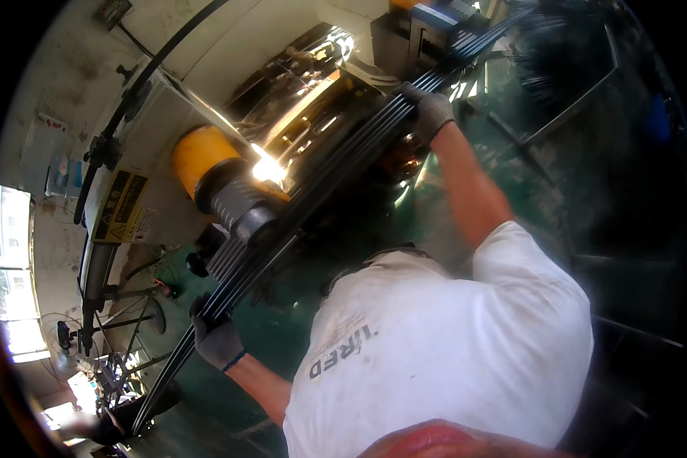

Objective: The person picks up several thin metal bars from a stack, places them into a bending machine to shape them into a frame, and then removes the finished frame.

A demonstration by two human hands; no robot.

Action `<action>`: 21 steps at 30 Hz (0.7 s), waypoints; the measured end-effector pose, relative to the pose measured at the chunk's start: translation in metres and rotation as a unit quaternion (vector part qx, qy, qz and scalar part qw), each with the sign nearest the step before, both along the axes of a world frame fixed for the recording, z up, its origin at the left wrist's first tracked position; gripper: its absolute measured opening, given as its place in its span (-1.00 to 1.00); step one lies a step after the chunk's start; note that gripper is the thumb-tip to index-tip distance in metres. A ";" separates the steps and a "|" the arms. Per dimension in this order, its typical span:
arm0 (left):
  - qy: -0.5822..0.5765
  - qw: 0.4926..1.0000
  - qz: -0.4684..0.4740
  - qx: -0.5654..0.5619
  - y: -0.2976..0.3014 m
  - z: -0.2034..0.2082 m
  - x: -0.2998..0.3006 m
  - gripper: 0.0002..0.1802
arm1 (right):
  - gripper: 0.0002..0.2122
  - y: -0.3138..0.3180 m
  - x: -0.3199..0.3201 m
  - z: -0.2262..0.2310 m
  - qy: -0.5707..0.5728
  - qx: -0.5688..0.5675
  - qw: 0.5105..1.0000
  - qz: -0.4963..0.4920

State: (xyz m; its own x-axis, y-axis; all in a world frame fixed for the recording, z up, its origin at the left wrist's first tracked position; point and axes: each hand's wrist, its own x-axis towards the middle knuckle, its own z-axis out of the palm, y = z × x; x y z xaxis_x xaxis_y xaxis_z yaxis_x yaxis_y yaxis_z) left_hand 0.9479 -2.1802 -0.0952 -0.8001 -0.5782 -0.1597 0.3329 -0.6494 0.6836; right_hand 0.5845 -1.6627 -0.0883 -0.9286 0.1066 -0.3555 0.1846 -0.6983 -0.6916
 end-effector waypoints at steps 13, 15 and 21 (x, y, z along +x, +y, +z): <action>-0.054 0.981 0.096 0.160 -0.073 -0.019 0.005 -0.62 | -0.83 0.000 -0.057 -0.024 -0.004 0.008 1.000 -0.016; -0.079 0.983 0.096 0.133 -0.060 -0.020 0.004 -0.63 | -0.82 -0.001 -0.069 -0.034 -0.014 0.009 0.999 -0.036; -0.111 0.982 0.135 0.075 -0.104 -0.045 0.016 -0.67 | -0.87 0.017 -0.089 -0.059 0.114 0.161 0.980 0.001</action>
